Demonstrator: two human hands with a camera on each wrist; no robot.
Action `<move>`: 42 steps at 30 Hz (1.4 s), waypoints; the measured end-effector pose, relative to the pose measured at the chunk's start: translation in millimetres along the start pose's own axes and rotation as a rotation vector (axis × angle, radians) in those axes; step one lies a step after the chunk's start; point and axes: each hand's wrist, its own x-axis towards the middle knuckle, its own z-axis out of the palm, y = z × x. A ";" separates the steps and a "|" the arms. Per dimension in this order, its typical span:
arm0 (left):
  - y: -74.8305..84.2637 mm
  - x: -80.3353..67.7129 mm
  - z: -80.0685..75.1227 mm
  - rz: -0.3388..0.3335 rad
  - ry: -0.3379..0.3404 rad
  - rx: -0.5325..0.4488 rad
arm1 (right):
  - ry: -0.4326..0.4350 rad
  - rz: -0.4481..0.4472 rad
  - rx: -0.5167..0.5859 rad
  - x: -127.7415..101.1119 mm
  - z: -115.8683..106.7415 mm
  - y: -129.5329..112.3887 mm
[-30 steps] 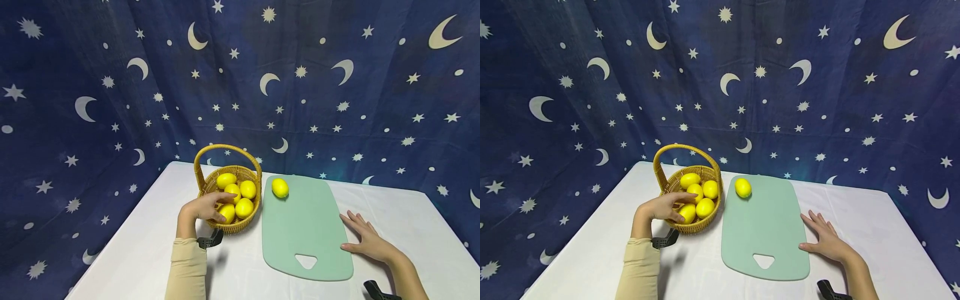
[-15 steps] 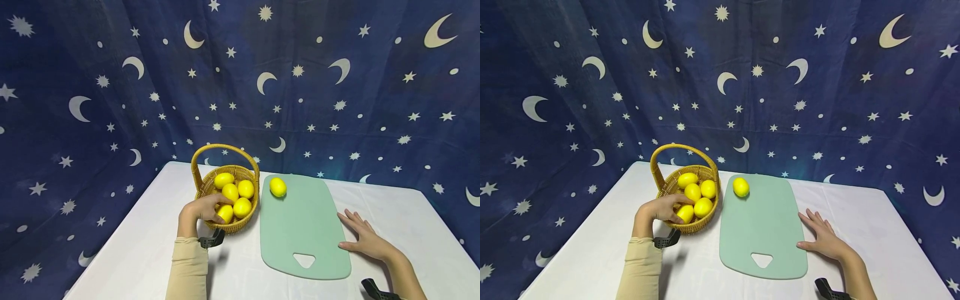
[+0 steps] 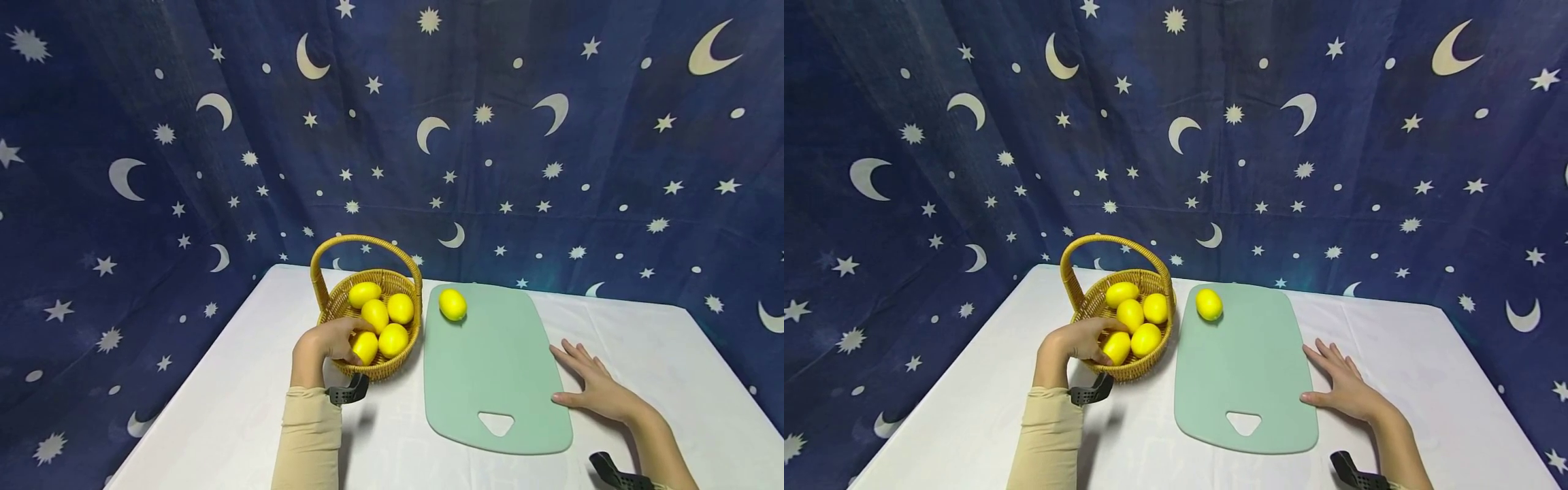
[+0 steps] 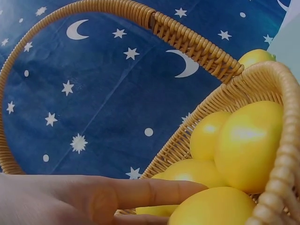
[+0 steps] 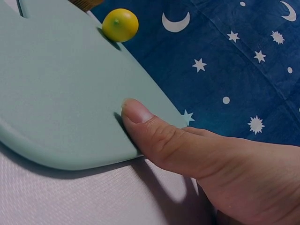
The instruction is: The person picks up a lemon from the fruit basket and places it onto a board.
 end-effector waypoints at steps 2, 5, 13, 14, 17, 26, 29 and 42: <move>-0.4 0.4 0.2 0.007 0.000 0.004 | 0.002 -0.004 0.002 0.0 -0.2 -0.3; -1.0 1.1 0.6 0.018 0.001 0.005 | 0.006 -0.010 -0.001 -0.1 -0.3 -1.0; 4.3 -4.3 -3.8 0.011 0.015 0.019 | 0.002 -0.004 -0.006 0.9 -0.7 -1.4; 6.3 -6.2 -5.6 0.012 0.023 0.024 | 0.001 -0.003 -0.006 1.2 -0.7 -1.4; 14.2 -13.6 -12.5 0.025 0.060 0.047 | -0.002 -0.001 -0.003 1.8 -0.5 -1.5; 47.2 -36.1 -25.8 0.173 0.183 0.017 | -0.004 0.010 -0.009 1.7 -0.4 -2.3; 60.8 -39.7 -26.3 0.225 0.211 0.032 | -0.002 0.009 -0.013 1.8 -0.4 -1.7; 104.3 -15.4 -3.1 0.468 0.228 0.027 | -0.002 -0.008 -0.001 1.4 -0.2 -0.2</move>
